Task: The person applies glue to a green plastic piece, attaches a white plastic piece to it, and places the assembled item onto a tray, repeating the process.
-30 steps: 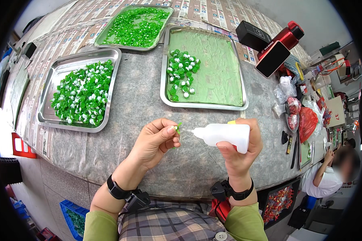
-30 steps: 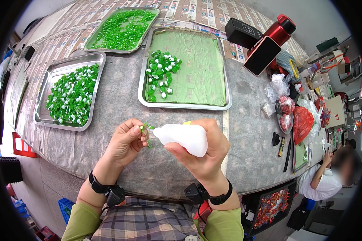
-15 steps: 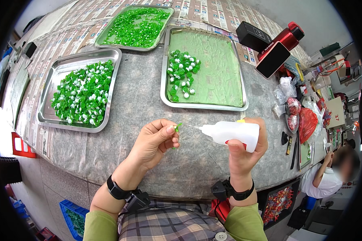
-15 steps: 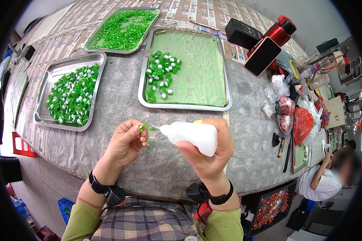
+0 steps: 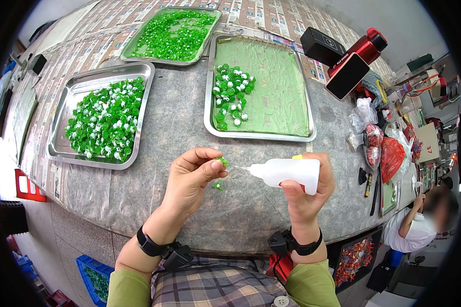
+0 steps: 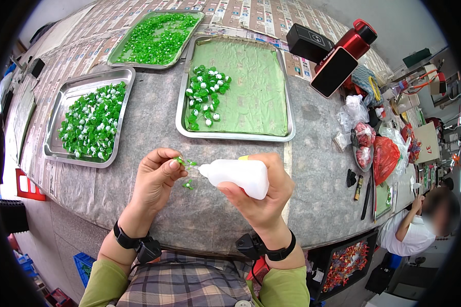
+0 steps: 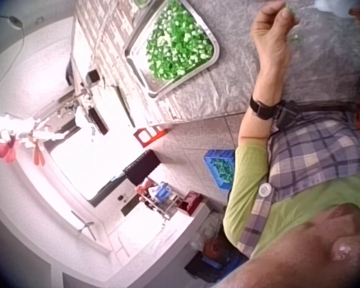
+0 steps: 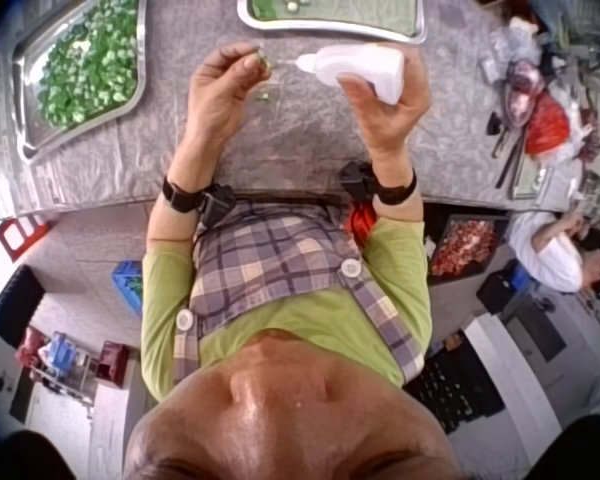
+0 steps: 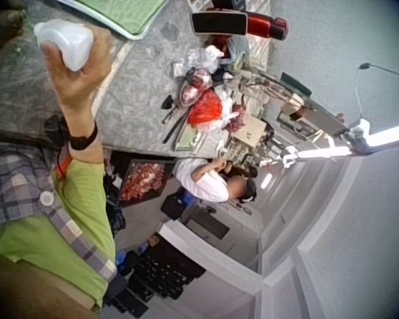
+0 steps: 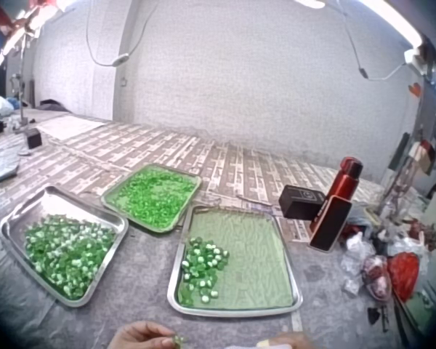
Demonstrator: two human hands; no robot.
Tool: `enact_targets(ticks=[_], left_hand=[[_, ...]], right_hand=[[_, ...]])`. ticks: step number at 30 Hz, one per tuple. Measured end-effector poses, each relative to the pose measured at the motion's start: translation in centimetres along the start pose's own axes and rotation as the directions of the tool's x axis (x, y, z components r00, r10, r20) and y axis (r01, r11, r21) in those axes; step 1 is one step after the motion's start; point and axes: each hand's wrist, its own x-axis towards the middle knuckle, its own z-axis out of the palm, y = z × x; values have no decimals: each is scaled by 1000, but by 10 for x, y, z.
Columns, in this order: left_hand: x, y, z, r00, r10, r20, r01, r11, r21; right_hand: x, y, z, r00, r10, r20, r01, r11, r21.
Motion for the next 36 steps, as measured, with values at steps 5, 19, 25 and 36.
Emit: enact_targets(ticks=[5,19,25,36], left_hand=[[0,1,1,1000,1,-11,-1,1000,7],[1,2,3,998,-25,-62,24,1000,-9],[2,0,4,998,-7,-59,7,1000,0],[4,2,0,998,-28,-58,27,999,-25]], right_hand=[[-2,8,-8,996,-68,-56,68,998,-14],[-13,89,-119,855,487,-177,-496,869,-6],[-2,66,-114,935,-168,-312,-192,499,-845],[67,96,30,883,234,406,-32,894,-446]])
